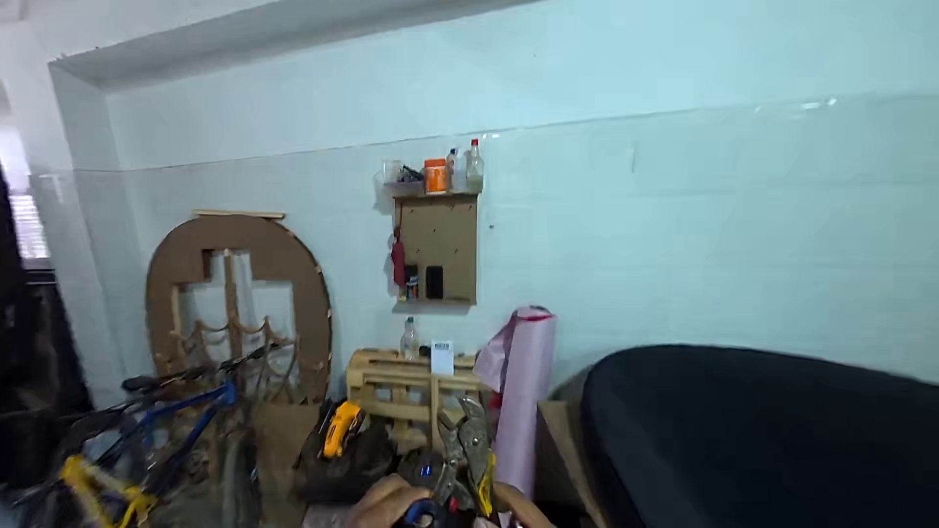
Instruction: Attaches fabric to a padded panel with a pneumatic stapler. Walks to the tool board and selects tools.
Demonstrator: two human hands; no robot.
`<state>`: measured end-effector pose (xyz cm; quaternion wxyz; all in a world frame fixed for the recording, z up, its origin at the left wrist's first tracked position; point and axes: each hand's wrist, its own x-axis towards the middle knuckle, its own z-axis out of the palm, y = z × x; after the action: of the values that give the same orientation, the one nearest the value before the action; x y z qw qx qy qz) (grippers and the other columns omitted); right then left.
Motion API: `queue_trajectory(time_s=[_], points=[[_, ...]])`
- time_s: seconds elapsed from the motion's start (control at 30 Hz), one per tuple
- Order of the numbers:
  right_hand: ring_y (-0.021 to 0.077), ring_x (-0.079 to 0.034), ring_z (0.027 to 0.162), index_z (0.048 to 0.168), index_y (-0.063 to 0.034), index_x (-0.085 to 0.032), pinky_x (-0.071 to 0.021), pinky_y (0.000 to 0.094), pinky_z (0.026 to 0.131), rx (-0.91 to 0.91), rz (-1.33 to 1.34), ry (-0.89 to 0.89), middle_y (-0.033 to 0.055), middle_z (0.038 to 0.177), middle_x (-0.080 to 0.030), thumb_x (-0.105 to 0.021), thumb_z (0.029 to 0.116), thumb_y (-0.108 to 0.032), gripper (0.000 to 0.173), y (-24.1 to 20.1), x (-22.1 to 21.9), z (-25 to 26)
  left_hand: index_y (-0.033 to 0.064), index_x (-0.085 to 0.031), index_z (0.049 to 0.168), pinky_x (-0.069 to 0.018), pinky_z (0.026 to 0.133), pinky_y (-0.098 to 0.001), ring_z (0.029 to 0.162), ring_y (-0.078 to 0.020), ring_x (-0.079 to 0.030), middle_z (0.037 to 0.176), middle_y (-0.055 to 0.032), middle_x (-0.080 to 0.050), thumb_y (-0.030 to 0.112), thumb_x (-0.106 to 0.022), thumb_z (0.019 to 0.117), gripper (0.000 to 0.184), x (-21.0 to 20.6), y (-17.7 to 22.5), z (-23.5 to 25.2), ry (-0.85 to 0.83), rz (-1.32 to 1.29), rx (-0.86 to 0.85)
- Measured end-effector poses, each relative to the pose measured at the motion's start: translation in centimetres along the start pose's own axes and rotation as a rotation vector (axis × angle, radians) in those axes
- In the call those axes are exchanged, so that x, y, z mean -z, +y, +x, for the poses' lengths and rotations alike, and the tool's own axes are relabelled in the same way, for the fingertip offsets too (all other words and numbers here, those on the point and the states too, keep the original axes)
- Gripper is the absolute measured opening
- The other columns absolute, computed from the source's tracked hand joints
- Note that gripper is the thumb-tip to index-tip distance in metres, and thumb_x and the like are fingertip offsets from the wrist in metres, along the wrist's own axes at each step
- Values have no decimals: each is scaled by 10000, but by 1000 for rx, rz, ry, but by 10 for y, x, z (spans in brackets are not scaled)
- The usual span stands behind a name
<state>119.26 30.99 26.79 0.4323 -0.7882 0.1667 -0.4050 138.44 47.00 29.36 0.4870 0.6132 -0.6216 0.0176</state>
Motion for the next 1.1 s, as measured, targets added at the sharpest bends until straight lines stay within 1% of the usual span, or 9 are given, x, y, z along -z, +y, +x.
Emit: queue_trajectory(time_s=[0.1,0.27,0.33,0.43,0.53,0.6,0.83,0.97,1.1], points=[[210,-662,1009,1194,-27,-724,-578,394,872,108,-106,165,131,1122,-682,-767,918,-283,379,46,-25,132,79,-739,1214,-562,996,-421,1121,-217,-673,1184,-108,-711,120,-722,929,289,8,-87,108,26,62,-48],[98,-635,740,1126,-150,-767,-580,284,611,225,-215,342,15,1013,-665,-773,897,-308,279,129,-62,361,165,-757,1168,-574,918,-289,1030,-91,-652,1111,-6,-681,252,-703,959,232,1,-263,303,152,61,-179],[107,-619,717,1137,-142,-764,-567,289,598,234,-242,395,26,1017,-656,-769,901,-323,298,155,-70,455,170,-758,1174,-568,938,-303,1038,-97,-656,1112,-8,-691,266,-680,976,233,3,-323,391,172,47,-189],[163,-657,775,1156,-83,-746,-599,360,686,189,-323,414,83,1051,-676,-757,914,-318,337,186,-77,582,145,-749,1203,-549,987,-380,1070,-173,-661,1137,-62,-697,232,-645,984,259,5,-386,505,175,79,-61],[178,-651,809,1173,-95,-751,-587,383,743,101,-381,452,80,1063,-677,-767,912,-336,356,212,-77,694,143,-740,1218,-521,1044,-433,1136,-218,-670,1207,-72,-710,259,-611,1013,269,3,-420,609,126,249,167],[203,-656,800,1173,-106,-752,-586,430,747,31,-406,462,89,1074,-679,-768,919,-332,340,241,-77,756,159,-743,1191,-549,992,-464,1103,-232,-679,1199,-59,-705,259,-618,1006,245,-9,-445,662,117,317,278],[251,-662,973,1154,-133,-759,-573,497,840,-18,-409,528,90,1115,-675,-745,950,-340,291,308,-80,867,141,-744,1148,-584,881,-524,1008,-286,-699,1131,-89,-705,314,-645,1002,247,-42,-516,760,180,388,287],[251,-663,900,1180,-145,-732,-573,497,780,-10,-335,609,94,1042,-673,-806,902,-313,333,320,-81,882,130,-751,1098,-591,819,-516,938,-276,-705,1070,-80,-713,285,-678,988,204,-55,-534,769,265,411,180],[223,-671,857,1103,-138,-731,-592,464,767,16,-316,654,79,1001,-674,-846,864,-265,294,329,-82,888,174,-764,1118,-583,827,-544,938,-274,-718,1038,-58,-747,292,-713,956,207,-67,-532,773,260,379,286]])
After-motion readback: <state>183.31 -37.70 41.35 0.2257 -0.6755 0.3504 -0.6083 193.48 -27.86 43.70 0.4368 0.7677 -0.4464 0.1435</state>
